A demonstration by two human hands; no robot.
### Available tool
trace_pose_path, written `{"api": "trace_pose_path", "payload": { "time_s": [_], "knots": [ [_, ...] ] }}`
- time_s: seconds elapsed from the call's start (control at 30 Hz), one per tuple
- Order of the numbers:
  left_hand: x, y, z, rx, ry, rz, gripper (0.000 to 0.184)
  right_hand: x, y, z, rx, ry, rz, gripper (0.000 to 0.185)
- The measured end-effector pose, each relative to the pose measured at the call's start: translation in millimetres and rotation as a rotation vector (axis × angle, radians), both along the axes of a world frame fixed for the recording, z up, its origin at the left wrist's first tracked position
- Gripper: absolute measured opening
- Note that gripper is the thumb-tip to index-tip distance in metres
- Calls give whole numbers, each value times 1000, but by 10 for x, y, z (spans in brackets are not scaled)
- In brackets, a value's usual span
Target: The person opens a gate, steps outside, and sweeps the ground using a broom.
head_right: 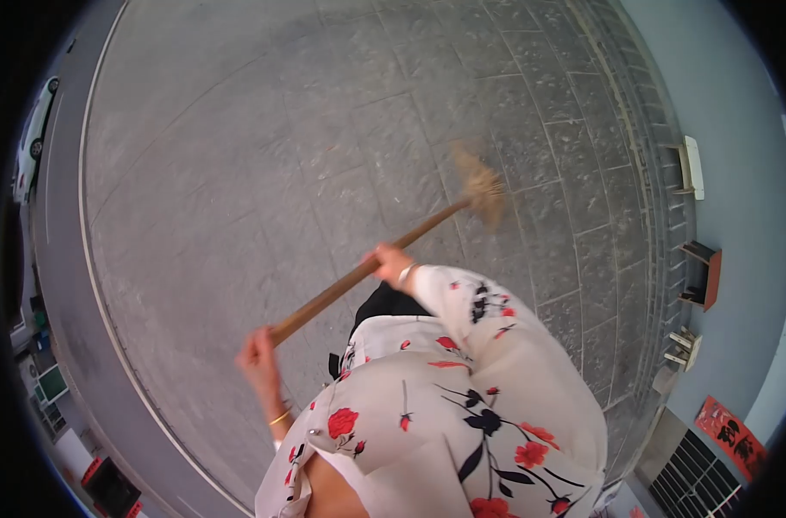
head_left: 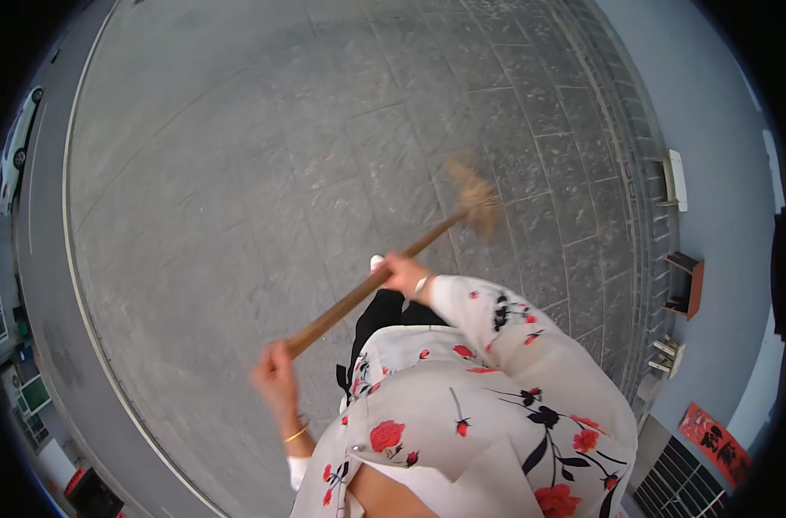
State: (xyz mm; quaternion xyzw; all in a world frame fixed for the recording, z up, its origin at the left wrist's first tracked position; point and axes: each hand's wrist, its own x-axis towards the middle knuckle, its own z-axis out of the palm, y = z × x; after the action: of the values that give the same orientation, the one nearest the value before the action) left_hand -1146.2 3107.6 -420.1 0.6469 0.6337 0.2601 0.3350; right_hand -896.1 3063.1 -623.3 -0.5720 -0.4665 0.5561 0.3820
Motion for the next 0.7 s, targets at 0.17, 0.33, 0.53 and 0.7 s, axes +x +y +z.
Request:
{"api": "trace_pose_path", "payload": {
  "time_s": [0.17, 0.33, 0.53, 0.7],
  "knots": [
    [-594, 418, 935, 282, 208, 289, 19, -1453, 896, 291, 72, 358, 87, 21],
    [-63, 509, 1388, 491, 382, 95, 24, -1810, 1758, 511, -1095, 1586, -423, 9],
    [-120, 921, 1520, 701, 315, 209, 30, -1192, 2009, 983, -923, 1771, -352, 10],
    [364, 1398, 680, 204, -108, 262, 19, 471, 2031, 967, 173, 278, 39, 22]
  ]
}}
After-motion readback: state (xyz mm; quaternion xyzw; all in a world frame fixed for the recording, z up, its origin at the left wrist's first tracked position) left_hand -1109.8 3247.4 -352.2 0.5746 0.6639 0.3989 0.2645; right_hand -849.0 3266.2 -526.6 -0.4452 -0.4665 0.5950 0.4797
